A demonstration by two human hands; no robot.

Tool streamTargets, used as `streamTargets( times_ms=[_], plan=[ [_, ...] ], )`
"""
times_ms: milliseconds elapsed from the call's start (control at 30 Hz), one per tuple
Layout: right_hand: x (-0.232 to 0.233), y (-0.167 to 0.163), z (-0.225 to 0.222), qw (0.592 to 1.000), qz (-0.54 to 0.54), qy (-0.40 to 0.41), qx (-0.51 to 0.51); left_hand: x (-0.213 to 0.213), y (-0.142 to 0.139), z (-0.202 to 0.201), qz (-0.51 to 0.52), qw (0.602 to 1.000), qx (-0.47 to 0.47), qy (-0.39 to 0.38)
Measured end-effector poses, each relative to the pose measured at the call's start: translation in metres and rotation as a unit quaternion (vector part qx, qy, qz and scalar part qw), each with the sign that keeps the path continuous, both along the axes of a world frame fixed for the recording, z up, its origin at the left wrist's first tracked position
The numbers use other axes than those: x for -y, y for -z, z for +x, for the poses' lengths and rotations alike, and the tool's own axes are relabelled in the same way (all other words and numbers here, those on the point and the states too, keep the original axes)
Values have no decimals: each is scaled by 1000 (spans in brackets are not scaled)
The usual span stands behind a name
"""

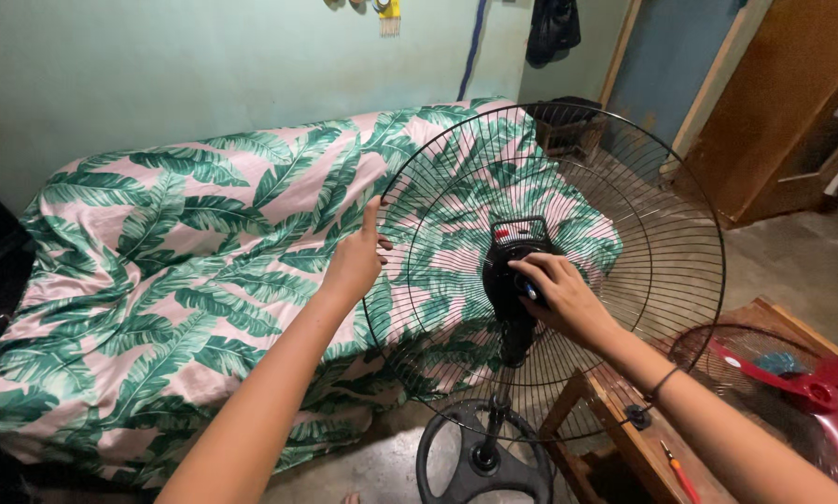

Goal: The person uses a screwdriver to unscrew and remove the front grille of a pedestal fan, then removes the red fan blades and the central hub cap by hand, placing parts on a nearby table, and reattaches the front grille to the fan head.

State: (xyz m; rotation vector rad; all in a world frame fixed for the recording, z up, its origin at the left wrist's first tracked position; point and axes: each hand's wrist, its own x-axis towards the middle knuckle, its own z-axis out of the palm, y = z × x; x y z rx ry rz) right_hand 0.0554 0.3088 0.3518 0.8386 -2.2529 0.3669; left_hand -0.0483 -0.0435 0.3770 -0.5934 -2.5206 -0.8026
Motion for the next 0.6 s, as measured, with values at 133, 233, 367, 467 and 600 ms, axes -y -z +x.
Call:
streamTargets(
  times_ms=[133,233,367,467,600],
  plan=[
    [-13,-4,-2,999,19,-21,18,-2,-6,7,6,1000,0,19],
    [-14,-7,-11,995,100,-29,1,-2,-12,13,41,998,48,24],
    [-16,-23,-33,978,147,-120,89,-1,-18,15,33,998,56,14],
    [-15,-37,-47,955,233,-145,116,-1,-20,11,9,999,44,10],
    [-15,-41,-48,946,291,-126,70,-3,-18,8,4,1000,1,14]
  ],
)
